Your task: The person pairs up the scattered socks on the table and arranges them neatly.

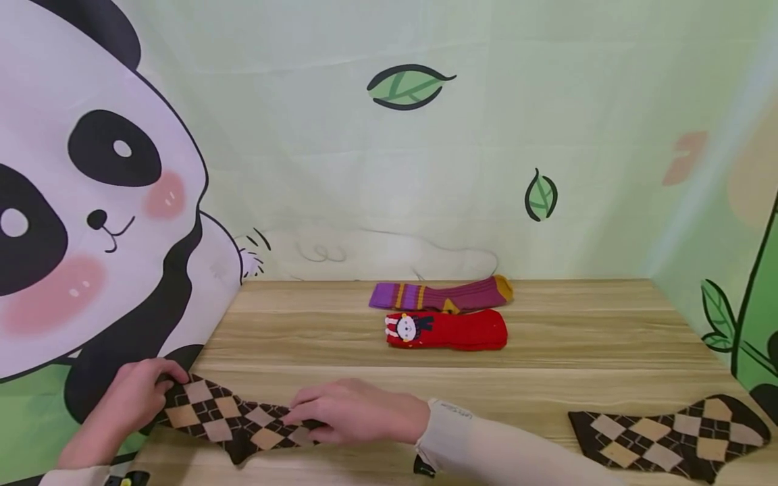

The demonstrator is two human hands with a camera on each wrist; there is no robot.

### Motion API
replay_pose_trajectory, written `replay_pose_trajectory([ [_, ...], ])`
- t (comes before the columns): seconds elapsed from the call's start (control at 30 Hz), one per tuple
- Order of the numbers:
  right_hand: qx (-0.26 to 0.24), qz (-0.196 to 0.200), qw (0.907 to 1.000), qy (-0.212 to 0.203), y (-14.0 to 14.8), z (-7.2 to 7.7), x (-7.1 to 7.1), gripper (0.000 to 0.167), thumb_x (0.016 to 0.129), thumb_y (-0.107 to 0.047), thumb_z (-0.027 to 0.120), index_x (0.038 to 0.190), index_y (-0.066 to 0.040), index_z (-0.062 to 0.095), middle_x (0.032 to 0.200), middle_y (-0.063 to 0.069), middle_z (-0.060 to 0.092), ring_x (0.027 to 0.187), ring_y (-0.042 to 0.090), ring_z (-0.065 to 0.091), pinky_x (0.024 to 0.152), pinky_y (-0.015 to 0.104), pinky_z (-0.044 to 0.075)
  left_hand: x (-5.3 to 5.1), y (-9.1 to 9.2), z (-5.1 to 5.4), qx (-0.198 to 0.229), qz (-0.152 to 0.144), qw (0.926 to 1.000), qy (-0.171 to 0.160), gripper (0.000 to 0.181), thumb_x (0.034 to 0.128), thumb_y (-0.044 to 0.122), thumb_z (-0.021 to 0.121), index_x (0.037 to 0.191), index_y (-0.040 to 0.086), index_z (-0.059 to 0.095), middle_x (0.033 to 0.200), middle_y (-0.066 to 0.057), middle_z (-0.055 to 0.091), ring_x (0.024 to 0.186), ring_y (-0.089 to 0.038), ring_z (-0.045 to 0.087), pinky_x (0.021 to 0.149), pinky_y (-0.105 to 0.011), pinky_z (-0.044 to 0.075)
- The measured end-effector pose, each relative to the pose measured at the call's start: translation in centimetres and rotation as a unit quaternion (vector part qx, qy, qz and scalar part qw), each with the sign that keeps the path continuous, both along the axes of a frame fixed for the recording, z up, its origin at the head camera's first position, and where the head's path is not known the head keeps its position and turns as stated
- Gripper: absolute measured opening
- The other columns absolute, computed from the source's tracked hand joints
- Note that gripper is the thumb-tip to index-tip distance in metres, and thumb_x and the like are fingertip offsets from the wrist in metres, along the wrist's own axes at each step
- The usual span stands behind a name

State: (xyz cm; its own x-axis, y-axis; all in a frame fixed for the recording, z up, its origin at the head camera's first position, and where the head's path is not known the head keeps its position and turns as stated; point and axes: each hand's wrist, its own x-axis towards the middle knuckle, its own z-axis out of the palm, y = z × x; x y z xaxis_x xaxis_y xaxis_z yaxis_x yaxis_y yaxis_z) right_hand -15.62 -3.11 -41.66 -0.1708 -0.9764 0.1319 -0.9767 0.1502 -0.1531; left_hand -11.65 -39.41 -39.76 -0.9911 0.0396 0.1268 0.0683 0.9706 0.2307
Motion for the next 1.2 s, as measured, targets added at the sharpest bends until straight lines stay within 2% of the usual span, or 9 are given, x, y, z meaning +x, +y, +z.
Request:
replay_pose_trajectory([
  [0.23,-0.008,0.003,0.9999,-0.008,1.0,0.4,-0.1,0.04,0.1,-0.022,0.07,0.139,-0.02,0.065,0.136,-0.008,0.062,0.12,-0.003,0.056,0.101,0.011,0.042,0.1,0.6,0.3,0.005,-0.016,0.9996,0.021,0.031,0.0827,-0.019,0.063,0.085,0.011,0.075,0.095,-0.015,0.073,0.098,-0.047,0.065,0.081,-0.061,0.05],
  [0.5,-0.025,0.003,0.9997,-0.006,2.1,0.9,0.1,0.038,0.099,-0.018,0.071,0.136,-0.017,0.067,0.132,-0.007,0.064,0.116,-0.002,0.058,0.101,0.01,0.041,0.2,1.7,0.6,0.009,-0.027,0.9991,0.031,0.032,0.0822,-0.018,0.065,0.084,0.012,0.075,0.095,-0.014,0.073,0.096,-0.044,0.067,0.076,-0.055,0.051],
  [0.8,-0.042,-0.002,0.9987,-0.028,4.3,1.5,-0.3,0.037,0.099,-0.009,0.068,0.136,-0.015,0.066,0.134,-0.003,0.063,0.117,0.002,0.059,0.102,0.011,0.041,0.0,3.2,1.1,0.017,-0.044,0.9973,0.056,0.031,0.0827,-0.017,0.066,0.084,0.012,0.076,0.095,-0.013,0.074,0.097,-0.044,0.068,0.081,-0.061,0.053],
  [1.03,-0.055,-0.004,0.9979,-0.034,6.2,1.9,-0.6,0.038,0.098,-0.001,0.065,0.135,-0.012,0.067,0.132,0.001,0.063,0.116,0.007,0.061,0.101,0.014,0.044,-0.3,4.5,1.1,0.013,-0.078,0.9936,0.08,0.032,0.0802,-0.018,0.069,0.083,0.012,0.076,0.092,-0.008,0.074,0.089,-0.036,0.07,0.076,-0.054,0.055],
  [1.2,-0.047,-0.02,0.9981,-0.035,7.5,2.1,-0.8,0.037,0.099,-0.002,0.066,0.134,-0.012,0.067,0.131,0.001,0.064,0.117,0.008,0.061,0.103,0.014,0.042,-0.7,5.6,0.9,0.005,-0.101,0.9904,0.094,0.032,0.0775,-0.018,0.072,0.08,0.014,0.075,0.089,-0.004,0.074,0.084,-0.029,0.071,0.073,-0.048,0.055],
])
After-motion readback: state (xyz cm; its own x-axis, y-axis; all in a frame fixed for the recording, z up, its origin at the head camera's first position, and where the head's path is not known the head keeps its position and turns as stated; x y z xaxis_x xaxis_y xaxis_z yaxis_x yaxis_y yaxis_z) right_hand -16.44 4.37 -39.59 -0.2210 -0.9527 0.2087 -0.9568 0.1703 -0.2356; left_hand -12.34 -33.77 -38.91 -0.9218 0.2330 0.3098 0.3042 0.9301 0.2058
